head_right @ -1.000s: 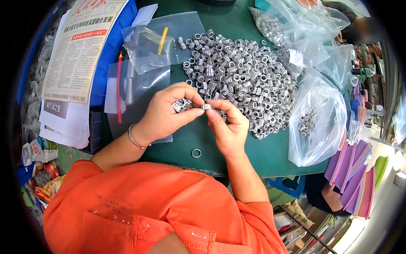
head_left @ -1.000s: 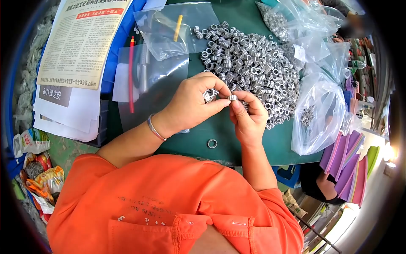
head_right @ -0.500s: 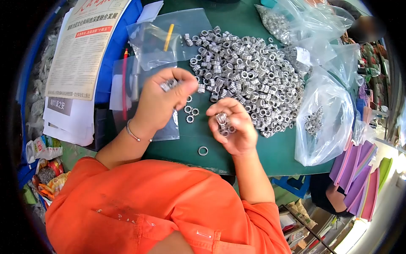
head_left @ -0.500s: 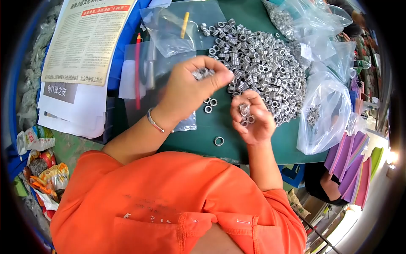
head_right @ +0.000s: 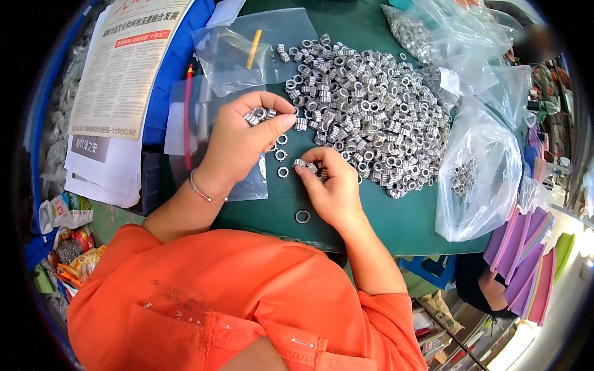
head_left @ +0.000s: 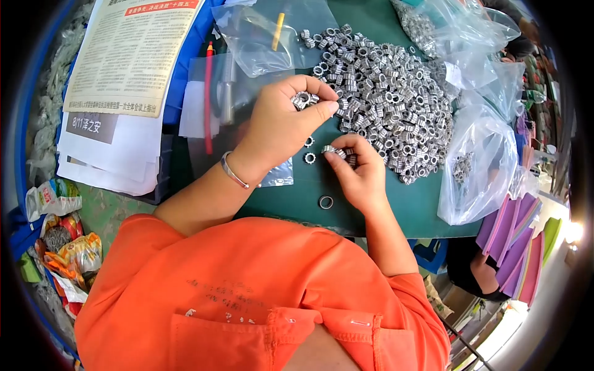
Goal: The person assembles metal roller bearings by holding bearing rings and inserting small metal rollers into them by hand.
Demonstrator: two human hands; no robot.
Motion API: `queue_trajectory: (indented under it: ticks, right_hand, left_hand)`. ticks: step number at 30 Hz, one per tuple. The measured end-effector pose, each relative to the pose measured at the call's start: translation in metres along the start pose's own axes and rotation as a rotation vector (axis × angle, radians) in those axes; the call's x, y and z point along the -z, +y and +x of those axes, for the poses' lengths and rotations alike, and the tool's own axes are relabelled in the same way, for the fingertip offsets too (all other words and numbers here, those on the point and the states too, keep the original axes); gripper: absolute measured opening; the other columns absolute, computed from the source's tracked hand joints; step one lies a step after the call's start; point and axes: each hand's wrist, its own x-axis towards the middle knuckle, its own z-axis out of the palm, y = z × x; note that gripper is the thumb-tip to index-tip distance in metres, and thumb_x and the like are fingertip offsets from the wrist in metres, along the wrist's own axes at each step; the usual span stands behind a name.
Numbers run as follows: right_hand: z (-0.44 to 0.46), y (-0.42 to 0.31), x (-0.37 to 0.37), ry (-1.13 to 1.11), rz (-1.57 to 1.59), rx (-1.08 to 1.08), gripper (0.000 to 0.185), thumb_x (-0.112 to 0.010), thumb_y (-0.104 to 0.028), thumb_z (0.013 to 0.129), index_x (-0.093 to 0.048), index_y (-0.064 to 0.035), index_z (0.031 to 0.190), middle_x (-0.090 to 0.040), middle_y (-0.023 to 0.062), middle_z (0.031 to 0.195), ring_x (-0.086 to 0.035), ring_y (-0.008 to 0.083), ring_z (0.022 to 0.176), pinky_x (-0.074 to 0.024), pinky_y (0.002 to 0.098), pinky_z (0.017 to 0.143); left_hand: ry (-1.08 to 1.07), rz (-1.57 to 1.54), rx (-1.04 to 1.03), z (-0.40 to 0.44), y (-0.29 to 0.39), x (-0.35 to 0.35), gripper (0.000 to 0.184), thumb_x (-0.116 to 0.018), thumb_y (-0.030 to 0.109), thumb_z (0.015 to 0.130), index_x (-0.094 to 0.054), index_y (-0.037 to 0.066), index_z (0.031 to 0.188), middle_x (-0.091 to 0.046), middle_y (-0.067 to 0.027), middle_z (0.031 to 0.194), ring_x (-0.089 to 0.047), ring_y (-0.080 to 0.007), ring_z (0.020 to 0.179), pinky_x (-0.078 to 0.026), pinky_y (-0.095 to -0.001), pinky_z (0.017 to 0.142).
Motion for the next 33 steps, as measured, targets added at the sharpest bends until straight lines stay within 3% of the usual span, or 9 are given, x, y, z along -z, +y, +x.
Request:
queue_trajectory:
  ticks: [3,6,10,13,24,28,30,31,33]
  right_hand:
    - [-0.002,-0.001,0.01,-0.083,0.713,-0.27,0.026,-0.06,-0.002,0.081,-0.058,-0.0014,0.107,-0.058,0.0029,0.075,-0.046,0.0067,0.058,-0.0356,0.0172,0.045]
    - [0.001,0.001,0.013,-0.137,1.025,-0.35,0.017,-0.057,-0.005,0.084,-0.058,-0.0005,0.1,-0.062,0.0108,0.082,-0.049,0.0078,0.056,-0.0331,0.0164,0.04]
    - [0.002,-0.001,0.013,-0.145,1.12,-0.374,0.013,-0.056,-0.007,0.084,-0.057,0.0002,0.095,-0.062,0.0134,0.081,-0.05,0.0092,0.055,-0.0327,0.0163,0.038]
    - [0.002,0.001,0.015,-0.118,1.267,-0.45,0.013,-0.053,-0.009,0.085,-0.054,0.0004,0.094,-0.061,0.0153,0.078,-0.05,0.0105,0.051,-0.0323,0.0168,0.036]
    - [-0.003,-0.004,0.009,-0.011,1.019,-0.262,0.013,-0.051,-0.014,0.088,-0.052,-0.0021,0.093,-0.059,0.0142,0.073,-0.049,0.0115,0.047,-0.0318,0.0179,0.035]
    - [0.002,0.003,0.014,-0.178,1.376,-0.199,0.013,-0.051,-0.014,0.086,-0.054,-0.002,0.089,-0.059,0.0145,0.072,-0.052,0.0131,0.051,-0.0341,0.0189,0.037]
    - [0.002,0.002,0.012,-0.124,0.988,-0.191,0.011,-0.056,-0.013,0.084,-0.058,-0.0021,0.081,-0.06,0.0117,0.075,-0.052,0.0124,0.053,-0.0339,0.0196,0.037]
    - [0.0,0.001,0.012,-0.166,0.503,-0.252,0.011,-0.062,-0.012,0.08,-0.06,-0.0006,0.079,-0.062,0.0074,0.078,-0.053,0.0108,0.058,-0.037,0.0224,0.04]
    - [-0.001,-0.002,-0.007,-0.106,-0.083,0.146,0.016,-0.067,-0.009,0.073,-0.06,-0.0018,0.087,-0.058,0.0061,0.074,-0.054,0.0174,0.059,-0.0433,0.0284,0.051]
  left_hand:
    - [-0.026,0.064,-0.05,-0.003,-0.002,-0.003,0.007,-0.062,0.003,0.078,-0.06,0.001,0.085,-0.056,0.0024,0.068,-0.043,0.0002,0.052,-0.033,-0.0146,0.045]
    - [-0.017,0.059,-0.031,-0.001,-0.001,-0.003,0.007,-0.062,0.003,0.078,-0.06,0.001,0.085,-0.055,0.0025,0.068,-0.043,0.001,0.052,-0.032,-0.0139,0.045]
    - [-0.039,0.109,0.001,-0.002,0.002,-0.002,0.008,-0.062,0.003,0.077,-0.061,0.001,0.085,-0.057,0.0013,0.071,-0.047,-0.0018,0.056,-0.038,-0.0157,0.051]
    - [-0.319,0.222,0.002,-0.003,0.001,0.0,0.014,-0.063,0.002,0.074,-0.064,0.002,0.087,-0.06,-0.002,0.079,-0.055,-0.0098,0.073,-0.044,-0.0227,0.068]
    - [-0.397,0.373,-0.28,-0.005,-0.004,-0.003,0.009,-0.065,0.004,0.073,-0.062,0.002,0.081,-0.058,-0.0028,0.075,-0.055,-0.0125,0.069,-0.044,-0.0228,0.065]
    - [-0.227,-0.192,0.215,-0.001,0.006,0.002,0.009,-0.063,0.009,0.08,-0.058,0.002,0.083,-0.052,0.0006,0.066,-0.044,-0.0033,0.053,-0.034,-0.0173,0.046]
    - [-0.105,-0.338,0.187,0.004,-0.002,0.005,0.01,-0.062,0.008,0.08,-0.057,0.001,0.084,-0.051,0.0002,0.067,-0.044,-0.0044,0.053,-0.035,-0.0176,0.046]
    - [-0.103,-0.336,0.189,0.004,-0.003,0.006,0.01,-0.062,0.008,0.08,-0.057,0.001,0.084,-0.051,0.0002,0.067,-0.044,-0.0044,0.053,-0.035,-0.0176,0.046]
    - [-0.061,-0.386,0.167,0.006,-0.004,0.006,0.01,-0.062,0.008,0.08,-0.057,0.001,0.085,-0.05,-0.0002,0.067,-0.044,-0.0051,0.052,-0.035,-0.0182,0.046]
